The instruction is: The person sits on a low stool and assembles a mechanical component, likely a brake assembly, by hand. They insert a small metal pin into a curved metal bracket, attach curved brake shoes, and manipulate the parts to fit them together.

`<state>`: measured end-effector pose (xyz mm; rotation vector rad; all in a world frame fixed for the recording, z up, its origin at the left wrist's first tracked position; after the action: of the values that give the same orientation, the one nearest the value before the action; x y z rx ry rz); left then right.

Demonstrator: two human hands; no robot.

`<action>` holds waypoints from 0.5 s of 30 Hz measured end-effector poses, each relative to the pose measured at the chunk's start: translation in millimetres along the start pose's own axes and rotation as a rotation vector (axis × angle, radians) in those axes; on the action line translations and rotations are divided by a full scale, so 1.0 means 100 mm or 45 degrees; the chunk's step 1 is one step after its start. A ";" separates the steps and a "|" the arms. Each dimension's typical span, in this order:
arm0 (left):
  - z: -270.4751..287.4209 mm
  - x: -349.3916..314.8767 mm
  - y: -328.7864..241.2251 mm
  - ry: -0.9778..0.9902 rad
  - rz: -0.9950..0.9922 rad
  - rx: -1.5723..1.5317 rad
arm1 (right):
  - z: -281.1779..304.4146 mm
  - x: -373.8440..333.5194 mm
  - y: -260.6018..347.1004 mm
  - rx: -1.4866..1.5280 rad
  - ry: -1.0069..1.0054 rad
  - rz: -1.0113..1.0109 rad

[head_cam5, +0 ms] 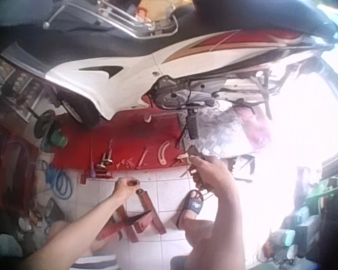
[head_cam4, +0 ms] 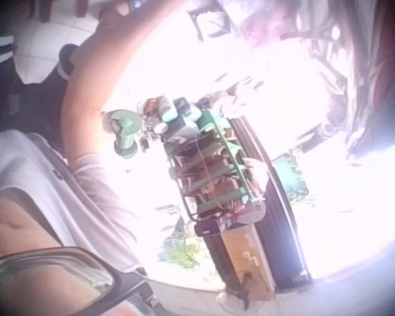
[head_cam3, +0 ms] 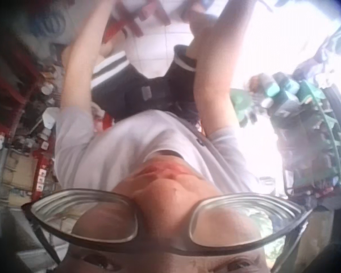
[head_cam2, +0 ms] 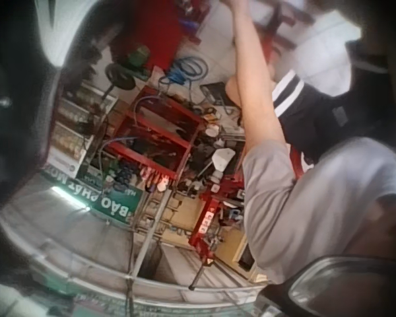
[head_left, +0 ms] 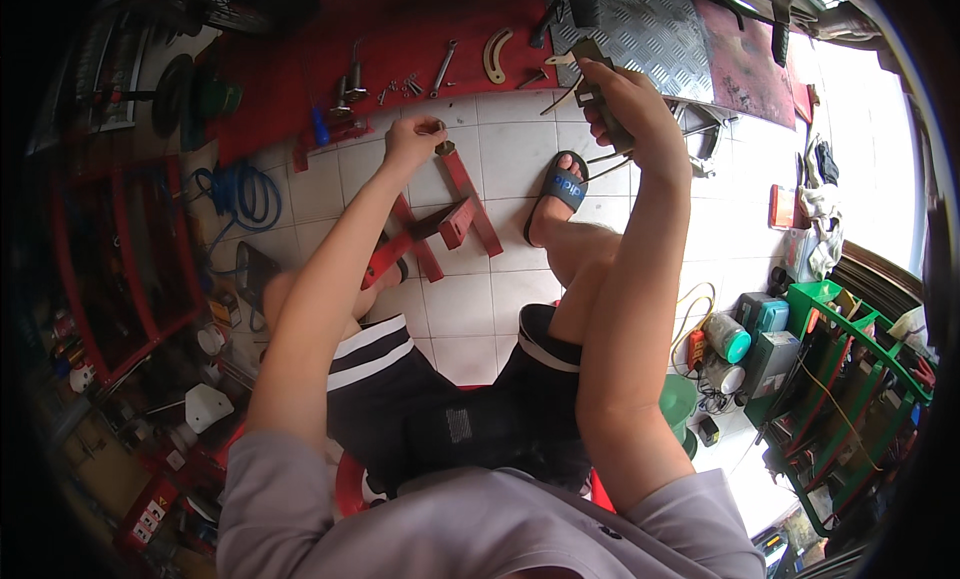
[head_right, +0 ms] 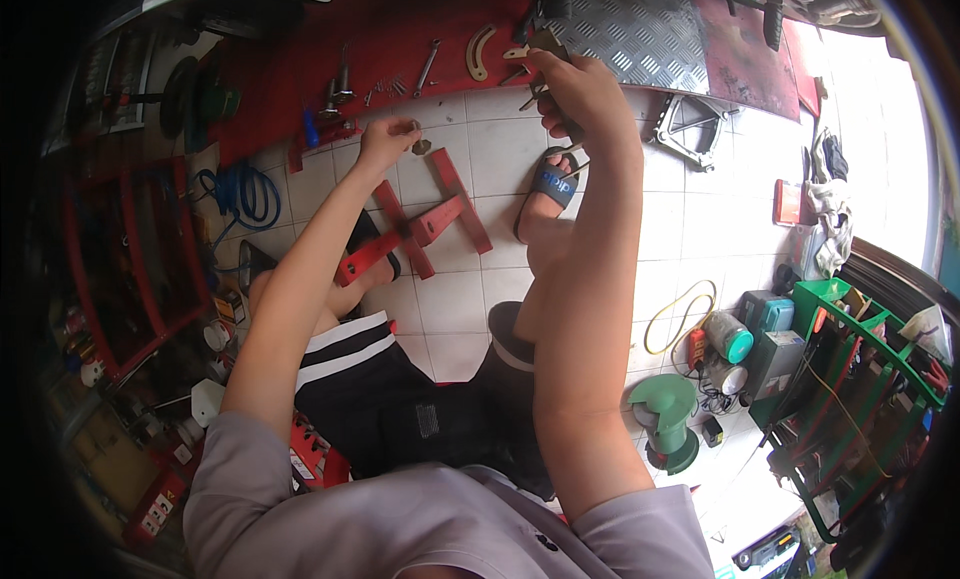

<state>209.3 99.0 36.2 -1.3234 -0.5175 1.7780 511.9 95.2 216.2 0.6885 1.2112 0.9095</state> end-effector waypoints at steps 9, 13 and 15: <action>-1.15 1.11 -0.18 0.059 0.344 -0.888 | 0.47 -0.05 -0.11 -0.043 -0.193 0.001; -1.46 1.31 -0.13 -0.073 0.398 -1.025 | 0.51 -0.07 -0.09 0.035 -0.178 -0.011; -1.50 1.39 -0.09 -0.089 0.369 -1.015 | 0.48 -0.09 -0.05 0.120 -0.147 -0.014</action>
<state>338.7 194.3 -90.9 -1.9475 -1.2097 1.9332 558.6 86.2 227.1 0.7986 1.1596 0.7964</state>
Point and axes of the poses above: each hand's wrist, its own x-axis towards the middle knuckle, its own z-axis out of the back of the hand, y = z × x, the point moved 10 cm from there along x, towards the middle knuckle, and after that the axes turned 10 degrees about z, right-handed, at the moved point
